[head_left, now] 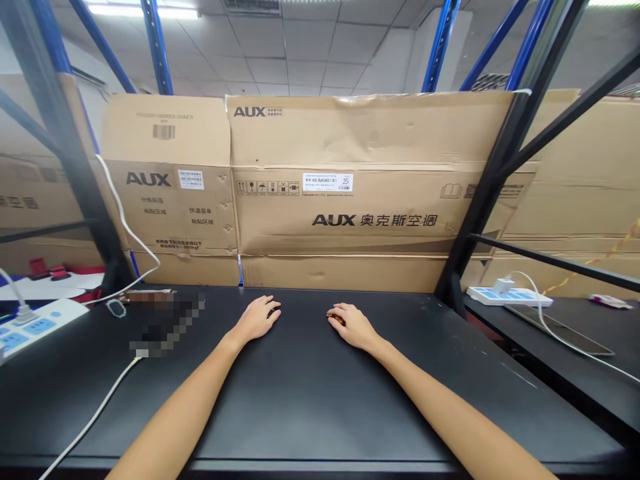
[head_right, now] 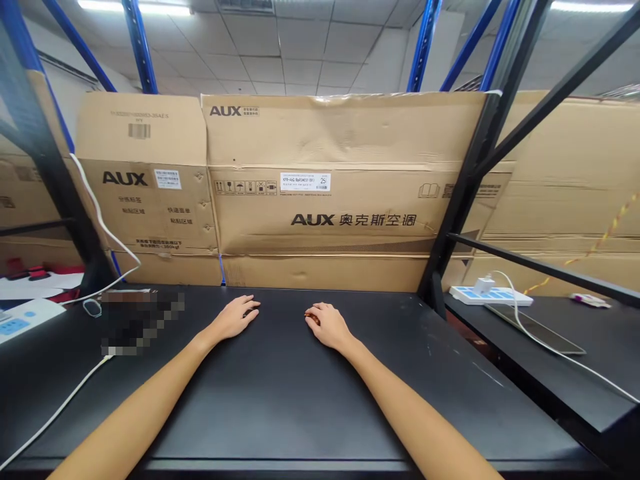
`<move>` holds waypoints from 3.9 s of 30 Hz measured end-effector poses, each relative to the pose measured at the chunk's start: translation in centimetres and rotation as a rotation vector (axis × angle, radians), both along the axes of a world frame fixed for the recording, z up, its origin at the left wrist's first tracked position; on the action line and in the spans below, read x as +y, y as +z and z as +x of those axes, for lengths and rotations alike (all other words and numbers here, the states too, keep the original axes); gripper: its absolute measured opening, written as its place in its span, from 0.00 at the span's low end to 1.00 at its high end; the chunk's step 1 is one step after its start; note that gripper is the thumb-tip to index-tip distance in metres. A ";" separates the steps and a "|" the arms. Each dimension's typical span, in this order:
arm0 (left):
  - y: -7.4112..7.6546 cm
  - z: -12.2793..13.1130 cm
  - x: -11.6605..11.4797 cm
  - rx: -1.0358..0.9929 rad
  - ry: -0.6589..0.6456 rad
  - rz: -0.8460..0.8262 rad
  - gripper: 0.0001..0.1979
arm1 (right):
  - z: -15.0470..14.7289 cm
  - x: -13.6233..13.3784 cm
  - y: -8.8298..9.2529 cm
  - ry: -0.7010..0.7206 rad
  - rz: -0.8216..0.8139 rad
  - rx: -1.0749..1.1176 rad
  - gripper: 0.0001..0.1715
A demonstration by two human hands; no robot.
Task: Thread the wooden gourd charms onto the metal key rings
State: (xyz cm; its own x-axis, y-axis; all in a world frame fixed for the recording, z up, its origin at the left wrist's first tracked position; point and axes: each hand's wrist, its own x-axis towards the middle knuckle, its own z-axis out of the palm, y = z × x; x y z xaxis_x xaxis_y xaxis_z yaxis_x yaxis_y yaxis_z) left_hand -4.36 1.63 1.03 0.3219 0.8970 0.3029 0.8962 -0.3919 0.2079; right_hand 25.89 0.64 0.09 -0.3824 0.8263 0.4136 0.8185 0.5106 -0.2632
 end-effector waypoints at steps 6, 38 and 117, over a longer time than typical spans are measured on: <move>-0.6 -0.1 0.4 -0.014 0.009 0.014 0.21 | 0.2 0.3 0.0 -0.009 0.003 0.022 0.15; 0.5 4.7 -3.4 0.001 -0.238 -0.115 0.33 | -2.6 -2.3 1.0 0.209 -0.234 -0.100 0.38; 0.8 5.1 -2.6 -0.002 -0.313 0.020 0.14 | -3.5 -2.9 0.7 0.161 0.053 -0.019 0.18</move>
State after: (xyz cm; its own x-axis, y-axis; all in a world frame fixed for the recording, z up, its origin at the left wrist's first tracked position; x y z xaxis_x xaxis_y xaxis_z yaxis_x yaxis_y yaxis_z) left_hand 0.76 -0.94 1.79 0.5813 0.7481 0.3202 0.7308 -0.6530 0.1989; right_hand 22.41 -2.25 0.84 -0.5160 0.7310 0.4465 0.7298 0.6481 -0.2176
